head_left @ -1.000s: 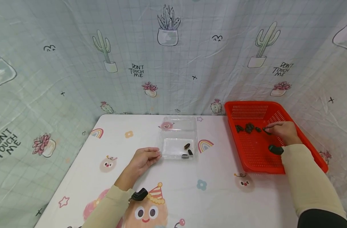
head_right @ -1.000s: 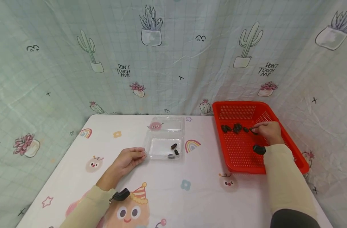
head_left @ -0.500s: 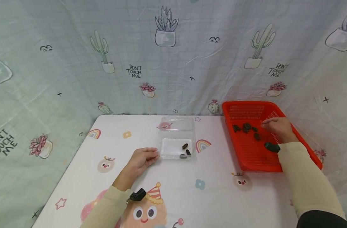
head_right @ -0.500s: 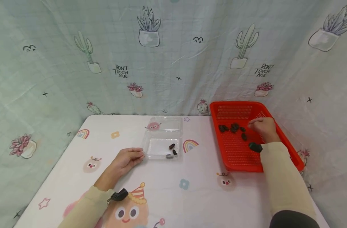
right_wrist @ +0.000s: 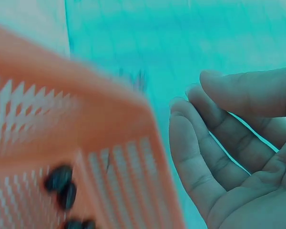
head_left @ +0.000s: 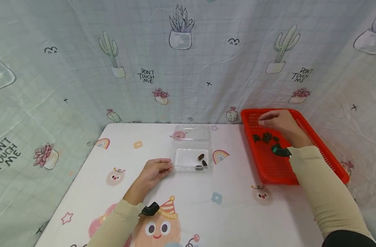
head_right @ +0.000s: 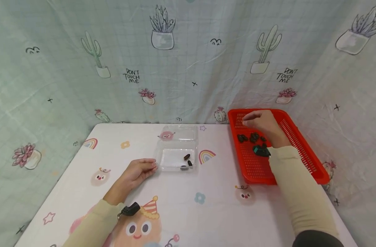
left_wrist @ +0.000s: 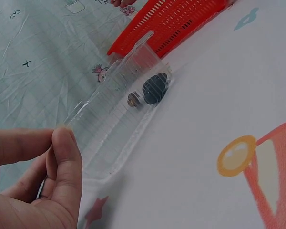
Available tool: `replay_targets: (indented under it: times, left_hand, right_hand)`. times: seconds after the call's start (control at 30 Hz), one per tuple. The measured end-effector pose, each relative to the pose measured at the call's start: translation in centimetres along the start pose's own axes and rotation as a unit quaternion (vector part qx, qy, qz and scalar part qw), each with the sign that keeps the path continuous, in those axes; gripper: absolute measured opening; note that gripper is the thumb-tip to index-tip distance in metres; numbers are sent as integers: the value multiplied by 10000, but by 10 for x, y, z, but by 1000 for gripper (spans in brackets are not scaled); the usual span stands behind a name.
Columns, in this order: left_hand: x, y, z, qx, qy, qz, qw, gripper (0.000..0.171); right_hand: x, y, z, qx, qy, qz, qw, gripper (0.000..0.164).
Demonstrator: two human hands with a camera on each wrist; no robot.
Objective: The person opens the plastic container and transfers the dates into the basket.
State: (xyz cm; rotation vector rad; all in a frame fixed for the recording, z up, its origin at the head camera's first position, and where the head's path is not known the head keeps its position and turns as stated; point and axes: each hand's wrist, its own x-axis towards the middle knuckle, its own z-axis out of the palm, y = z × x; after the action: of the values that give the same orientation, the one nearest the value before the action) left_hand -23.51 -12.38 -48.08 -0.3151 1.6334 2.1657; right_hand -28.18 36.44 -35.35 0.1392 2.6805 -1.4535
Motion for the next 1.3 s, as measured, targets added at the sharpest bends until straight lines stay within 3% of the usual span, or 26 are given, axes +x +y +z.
replay_targets:
  times: [0.23,0.4,0.6,0.8,0.93,1.13,1.3]
  left_hand:
    - [2,1,1,1,-16,11,10000,45]
    - [3,0,0,52,56,-2,10000,45]
    - [3,0,1,147,79,76,9998,44]
    - [1,0,1,139,28,44,9999,46]
    - [1,-1,-1,53,114,62,9999,44]
    - [1,-2,-1,45,67,19,10000,45]
    - [1,-2,1,20,29,21,10000,46]
  right_hand:
    - [-8,-40,35,-8,-390,-507,9980,36]
    - [-6,-55,70,56,-844,-928,9921,25]
    - [-3,-66,107,-91,-1574,-1065,9817,22]
    - [1,-72,142,-209,-2363,-927,9670,19]
    - [2,-69,167,-212,-2714,-1067,9563,17]
    - [1,-55,200,-209,-2992,-1206,9463,20]
    - [5,-44,214,-537,-3110,-1430,9380,15]
